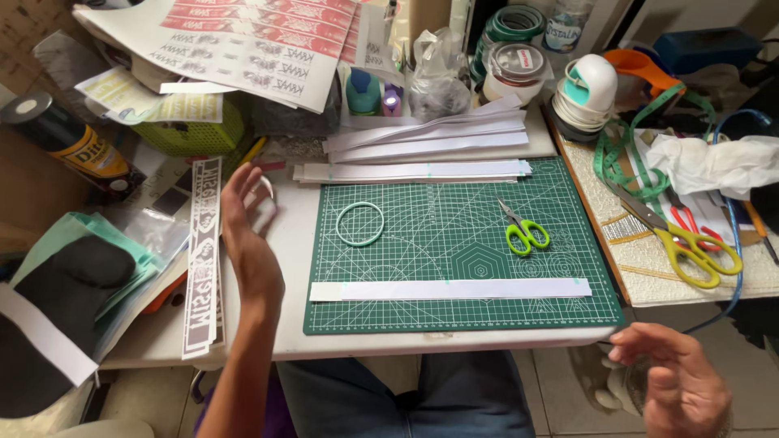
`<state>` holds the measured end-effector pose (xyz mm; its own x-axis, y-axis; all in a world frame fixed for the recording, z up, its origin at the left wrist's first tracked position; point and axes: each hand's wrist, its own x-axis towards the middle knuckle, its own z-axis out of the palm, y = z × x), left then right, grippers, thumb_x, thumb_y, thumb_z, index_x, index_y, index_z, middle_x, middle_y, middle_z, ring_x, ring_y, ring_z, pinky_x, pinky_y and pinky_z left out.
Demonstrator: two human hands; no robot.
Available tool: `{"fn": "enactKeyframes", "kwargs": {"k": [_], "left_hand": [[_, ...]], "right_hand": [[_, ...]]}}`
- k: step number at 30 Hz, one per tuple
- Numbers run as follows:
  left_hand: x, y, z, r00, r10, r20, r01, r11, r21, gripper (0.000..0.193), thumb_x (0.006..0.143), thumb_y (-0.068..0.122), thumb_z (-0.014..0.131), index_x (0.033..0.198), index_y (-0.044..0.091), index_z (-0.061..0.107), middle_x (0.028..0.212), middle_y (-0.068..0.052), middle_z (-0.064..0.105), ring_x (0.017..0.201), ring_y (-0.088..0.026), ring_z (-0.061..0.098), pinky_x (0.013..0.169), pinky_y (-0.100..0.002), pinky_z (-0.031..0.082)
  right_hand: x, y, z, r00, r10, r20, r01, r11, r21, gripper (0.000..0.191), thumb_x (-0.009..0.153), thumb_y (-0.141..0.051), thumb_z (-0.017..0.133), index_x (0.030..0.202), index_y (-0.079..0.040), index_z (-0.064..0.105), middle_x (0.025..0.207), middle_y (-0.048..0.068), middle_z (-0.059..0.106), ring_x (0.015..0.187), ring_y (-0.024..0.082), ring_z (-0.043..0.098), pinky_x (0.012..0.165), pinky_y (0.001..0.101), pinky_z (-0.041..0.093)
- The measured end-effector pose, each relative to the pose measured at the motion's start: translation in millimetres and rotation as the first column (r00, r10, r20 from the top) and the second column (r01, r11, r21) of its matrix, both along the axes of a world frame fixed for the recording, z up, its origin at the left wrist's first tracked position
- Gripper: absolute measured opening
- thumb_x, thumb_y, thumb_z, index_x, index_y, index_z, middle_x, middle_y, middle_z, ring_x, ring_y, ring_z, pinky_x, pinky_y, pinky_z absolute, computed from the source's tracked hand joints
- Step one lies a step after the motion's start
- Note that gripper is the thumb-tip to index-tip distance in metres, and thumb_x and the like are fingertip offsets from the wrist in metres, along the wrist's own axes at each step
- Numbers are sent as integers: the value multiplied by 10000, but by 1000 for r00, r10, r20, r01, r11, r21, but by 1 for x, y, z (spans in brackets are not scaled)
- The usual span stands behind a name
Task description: The person assembles paper strips by applying small pieces of green tape to secure them on a green cutting mat. They repeatedly cut tape from a roll using scissors and press the tape onto the paper strips.
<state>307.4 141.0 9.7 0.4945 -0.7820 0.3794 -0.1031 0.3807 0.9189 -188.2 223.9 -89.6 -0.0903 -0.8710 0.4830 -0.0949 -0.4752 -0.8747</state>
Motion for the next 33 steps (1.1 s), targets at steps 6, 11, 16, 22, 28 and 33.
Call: {"fn": "enactKeyframes", "kwargs": {"k": [6, 11, 16, 22, 28, 33], "left_hand": [[-33, 21, -26, 970, -239, -36, 241, 941, 240, 645, 994, 467, 457, 1496, 64, 421, 1493, -142, 514, 1251, -308, 603, 1025, -456, 499], [-51, 47, -74, 511, -859, -22, 834, 490, 252, 607, 989, 427, 479, 1454, 43, 539, 1432, -215, 616, 1341, -369, 619, 1113, -504, 485], [-49, 35, -138, 254, -459, 851, 112, 888, 446, 403, 907, 388, 767, 1270, 276, 633, 1294, -78, 695, 1387, -289, 596, 1169, -481, 468], [-69, -8, -139, 702, -711, -43, 711, 696, 98, 960, 728, 57, 809, 1582, 40, 371, 1566, -234, 454, 1256, -374, 641, 926, -520, 607], [-149, 25, -151, 510, 135, 849, 366, 860, -356, 601, 944, 415, 660, 1488, 252, 464, 1332, -112, 586, 1230, -314, 612, 1111, -547, 430], [-179, 49, -173, 582, -225, 781, 303, 952, 48, 601, 833, 466, 736, 1343, 205, 553, 1171, -120, 682, 1146, -303, 665, 1046, -514, 502]], "right_hand": [[-17, -2, 78, 978, -6, -207, 2, 1000, -18, 844, 1034, -626, 551, 1538, 35, 409, 1248, 251, 662, 1047, 295, 683, 966, 398, 541], [-32, 9, 116, 956, -294, 18, 283, 901, -328, 842, 1068, -739, 464, 1493, -14, 409, 1343, 237, 613, 1071, 291, 648, 969, 393, 507], [-28, 11, 114, 953, -279, 118, 288, 955, -70, 959, 975, -782, 412, 1548, -15, 352, 1393, 234, 557, 1117, 324, 640, 870, 432, 548], [-23, 4, 97, 890, -454, -45, 433, 871, -231, 1004, 975, -834, 343, 1521, 6, 412, 1374, 253, 599, 1055, 311, 671, 882, 406, 561], [-42, -1, 92, 915, -387, -117, 375, 920, -111, 1040, 940, -853, 284, 1512, 9, 391, 1381, 227, 577, 1065, 269, 674, 779, 355, 591], [-54, -8, 93, 877, -388, -285, 417, 908, 46, 657, 1055, -552, 340, 1370, -36, 596, 1201, 119, 725, 876, 180, 722, 678, 292, 556]]}}
